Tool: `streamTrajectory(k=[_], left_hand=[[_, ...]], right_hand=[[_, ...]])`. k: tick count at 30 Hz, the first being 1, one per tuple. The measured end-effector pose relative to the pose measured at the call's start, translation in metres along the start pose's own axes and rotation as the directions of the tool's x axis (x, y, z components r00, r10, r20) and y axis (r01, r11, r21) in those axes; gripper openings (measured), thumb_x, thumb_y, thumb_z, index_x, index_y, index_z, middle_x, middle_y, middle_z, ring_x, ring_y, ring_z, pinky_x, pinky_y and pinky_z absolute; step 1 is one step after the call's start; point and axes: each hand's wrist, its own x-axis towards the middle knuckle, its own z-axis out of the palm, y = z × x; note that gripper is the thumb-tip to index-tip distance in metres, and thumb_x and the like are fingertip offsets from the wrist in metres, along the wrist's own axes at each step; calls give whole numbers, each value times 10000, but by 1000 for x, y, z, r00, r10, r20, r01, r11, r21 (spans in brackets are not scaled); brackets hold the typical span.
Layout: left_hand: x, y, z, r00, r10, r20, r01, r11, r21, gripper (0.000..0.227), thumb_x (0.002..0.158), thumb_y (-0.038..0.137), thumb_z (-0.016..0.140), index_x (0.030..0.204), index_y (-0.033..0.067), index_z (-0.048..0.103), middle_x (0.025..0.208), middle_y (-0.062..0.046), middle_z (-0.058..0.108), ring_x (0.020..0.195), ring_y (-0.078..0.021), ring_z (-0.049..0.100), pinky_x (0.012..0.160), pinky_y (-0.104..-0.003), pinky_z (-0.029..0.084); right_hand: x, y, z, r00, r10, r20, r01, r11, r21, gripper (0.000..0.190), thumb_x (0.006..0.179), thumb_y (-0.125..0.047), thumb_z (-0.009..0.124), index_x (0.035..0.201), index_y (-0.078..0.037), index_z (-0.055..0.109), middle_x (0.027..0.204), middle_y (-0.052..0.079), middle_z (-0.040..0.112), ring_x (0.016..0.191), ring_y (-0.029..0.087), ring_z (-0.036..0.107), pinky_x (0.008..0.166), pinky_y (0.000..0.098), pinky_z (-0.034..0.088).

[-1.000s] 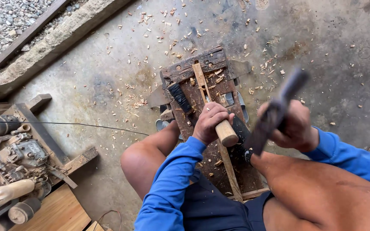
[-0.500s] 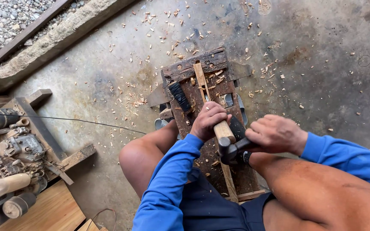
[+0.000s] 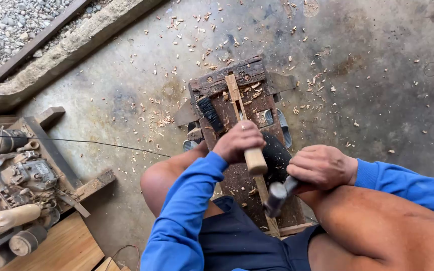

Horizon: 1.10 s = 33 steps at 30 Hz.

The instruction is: The person sits on the floor and uses a hammer to strike a wooden chisel, carving a groove into a small piece of wood held in a wooden vise. The person repeatedly repositions the chisel and strikes it to deepen the cut.

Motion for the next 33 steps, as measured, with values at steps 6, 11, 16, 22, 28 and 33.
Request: streamTrajectory(k=[6,11,16,22,28,33], left_hand=[[-8,-8,1,965,214,153,-239,957,165,300,779,138,780,1051,83,669,1017,-50,639,1004,-269,632,965,-479,508],[-12,3,22,994,104,-30,-99,985,143,220,874,82,816,1022,98,654,1001,-29,647,974,-254,626,935,-443,524],[-7,2,20,996,90,-25,-84,978,188,236,840,84,824,1016,103,669,980,-30,664,956,-260,628,931,-446,509],[-15,-4,24,994,108,-15,-103,973,208,248,856,97,809,1069,98,684,1031,-25,664,984,-252,629,962,-448,505],[-19,-15,26,992,129,9,-128,966,226,293,790,133,783,1062,95,681,1025,-40,657,1002,-263,645,971,-462,500],[-23,-23,29,989,151,0,-146,958,245,267,803,123,784,1052,104,690,1007,-38,652,980,-255,639,966,-455,504]], right_hand=[[7,-1,-7,972,-229,50,231,972,-43,274,921,-334,652,939,-72,574,758,4,487,613,159,524,520,316,427],[16,-3,-15,958,-284,35,286,954,-88,294,939,-348,648,921,-66,569,740,1,473,591,152,502,500,310,402],[19,-2,-22,968,-250,-20,248,965,-90,276,923,-316,639,948,-48,579,782,14,499,623,156,515,528,304,412],[-4,5,8,991,-103,84,114,983,-143,218,842,-285,640,854,-85,555,736,19,497,614,183,549,530,326,438],[2,-3,-2,986,-14,164,50,975,-216,222,850,-309,633,836,-109,538,689,8,497,579,174,557,518,319,452],[-15,8,20,987,-1,159,48,957,-286,185,799,-279,643,808,-130,535,696,7,505,586,175,558,532,320,445]])
